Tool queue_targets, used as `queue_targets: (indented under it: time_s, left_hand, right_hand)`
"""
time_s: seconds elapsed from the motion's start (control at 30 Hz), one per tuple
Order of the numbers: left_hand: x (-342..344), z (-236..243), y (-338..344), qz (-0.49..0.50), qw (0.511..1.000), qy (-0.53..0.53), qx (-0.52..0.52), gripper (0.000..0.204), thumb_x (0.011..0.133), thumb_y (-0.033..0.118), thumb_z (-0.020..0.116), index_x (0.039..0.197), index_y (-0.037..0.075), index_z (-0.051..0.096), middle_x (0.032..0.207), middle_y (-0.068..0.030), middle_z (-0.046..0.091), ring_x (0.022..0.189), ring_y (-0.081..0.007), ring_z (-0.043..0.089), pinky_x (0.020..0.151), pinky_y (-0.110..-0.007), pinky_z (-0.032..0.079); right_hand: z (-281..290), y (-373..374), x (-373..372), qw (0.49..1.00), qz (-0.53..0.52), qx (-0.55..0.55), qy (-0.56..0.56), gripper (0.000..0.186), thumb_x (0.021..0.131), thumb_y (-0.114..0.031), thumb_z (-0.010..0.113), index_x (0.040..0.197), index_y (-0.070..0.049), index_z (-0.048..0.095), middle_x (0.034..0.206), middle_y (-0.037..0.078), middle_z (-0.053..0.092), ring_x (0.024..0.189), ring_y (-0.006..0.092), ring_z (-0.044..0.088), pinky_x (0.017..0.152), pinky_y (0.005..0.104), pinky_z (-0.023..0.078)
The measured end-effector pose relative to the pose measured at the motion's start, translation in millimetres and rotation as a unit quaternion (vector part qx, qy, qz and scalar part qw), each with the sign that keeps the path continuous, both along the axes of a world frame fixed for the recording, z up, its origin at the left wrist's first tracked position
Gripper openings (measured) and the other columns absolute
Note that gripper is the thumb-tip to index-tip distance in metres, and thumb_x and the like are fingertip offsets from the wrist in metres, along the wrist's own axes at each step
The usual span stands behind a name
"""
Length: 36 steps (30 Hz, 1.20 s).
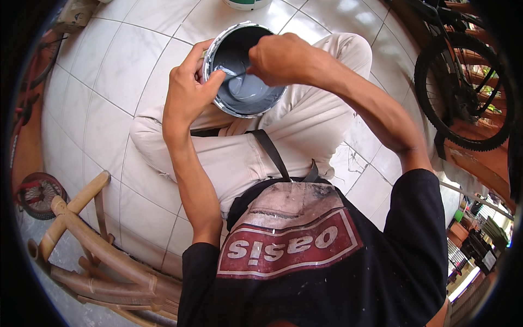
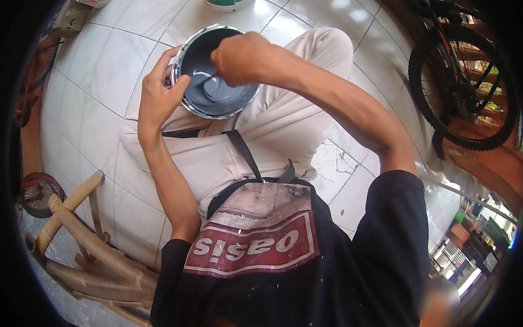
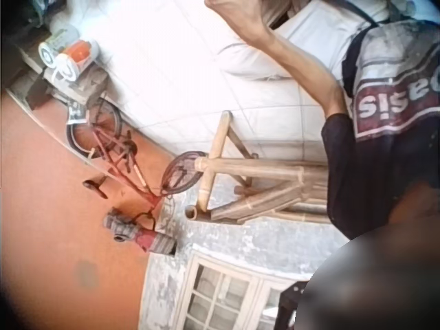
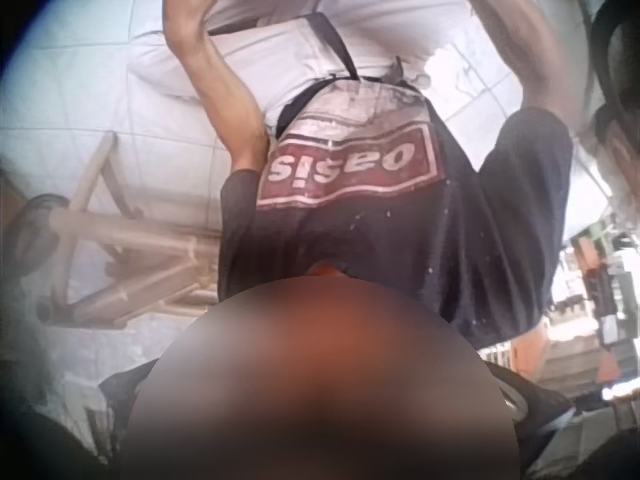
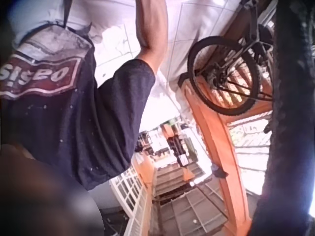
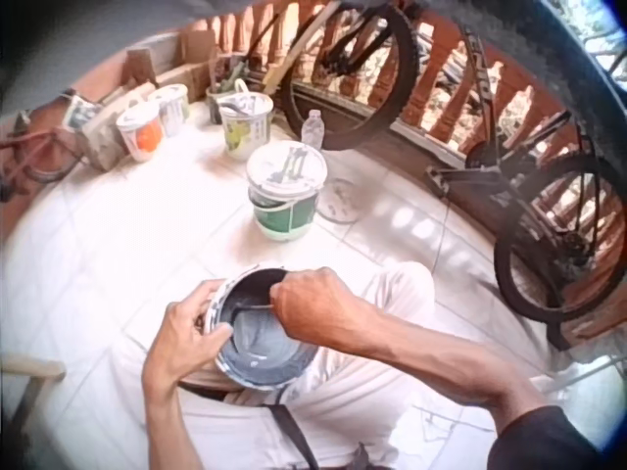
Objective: The person sits on the floor and stirs gray paint in a metal can using a stick. The person then stands, walks into an adjacent room, and sits down again to continue stirring the paint.
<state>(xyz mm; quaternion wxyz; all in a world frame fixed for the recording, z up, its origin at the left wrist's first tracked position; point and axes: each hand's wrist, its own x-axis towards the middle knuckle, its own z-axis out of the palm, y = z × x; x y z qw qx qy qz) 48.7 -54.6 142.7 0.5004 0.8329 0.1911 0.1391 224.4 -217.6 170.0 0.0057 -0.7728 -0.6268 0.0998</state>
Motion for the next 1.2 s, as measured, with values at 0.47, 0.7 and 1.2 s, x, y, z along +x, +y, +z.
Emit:
queue_targets:
  time_s: [0.47, 0.7, 1.2]
  left_hand:
    - [1, 0, -2, 0.001, 1.0, -0.009, -0.002, 0.054, 0.087, 0.008, 0.07, 0.141, 0.005, 0.068, 0.068, -0.0036, 0.061, 0.061, -0.0093, 0.045, 0.059, -0.029, 0.044]
    - [0, 0, -3, 0.001, 1.0, -0.01, -0.006, 0.054, 0.088, 0.007, 0.069, 0.141, 0.004, 0.068, 0.068, -0.0051, 0.062, 0.062, -0.0084, 0.046, 0.06, -0.027, 0.045]
    - [4, 5, -4, -0.004, 1.0, 0.004, -0.001, 0.054, 0.087, 0.007, 0.07, 0.141, 0.003, 0.067, 0.068, -0.0064, 0.063, 0.061, -0.0096, 0.047, 0.061, -0.027, 0.045]
  right_hand:
    - [16, -5, 2, 0.997, -0.052, -0.063, 0.01, 0.028, 0.1, -0.029, 0.075, 0.088, -0.004, 0.082, 0.082, 0.019, 0.079, 0.081, 0.0381, 0.081, 0.07, 0.0459, 0.064]
    - [11, -9, 7, 0.995, -0.077, -0.033, 0.051, 0.039, 0.105, -0.038, 0.073, 0.089, -0.003, 0.082, 0.079, 0.02, 0.077, 0.079, 0.0419, 0.078, 0.072, 0.051, 0.064]
    - [-8, -29, 13, 0.998, -0.055, -0.039, 0.004, 0.038, 0.103, -0.033, 0.075, 0.085, -0.001, 0.08, 0.078, 0.02, 0.076, 0.078, 0.0418, 0.077, 0.071, 0.0516, 0.063]
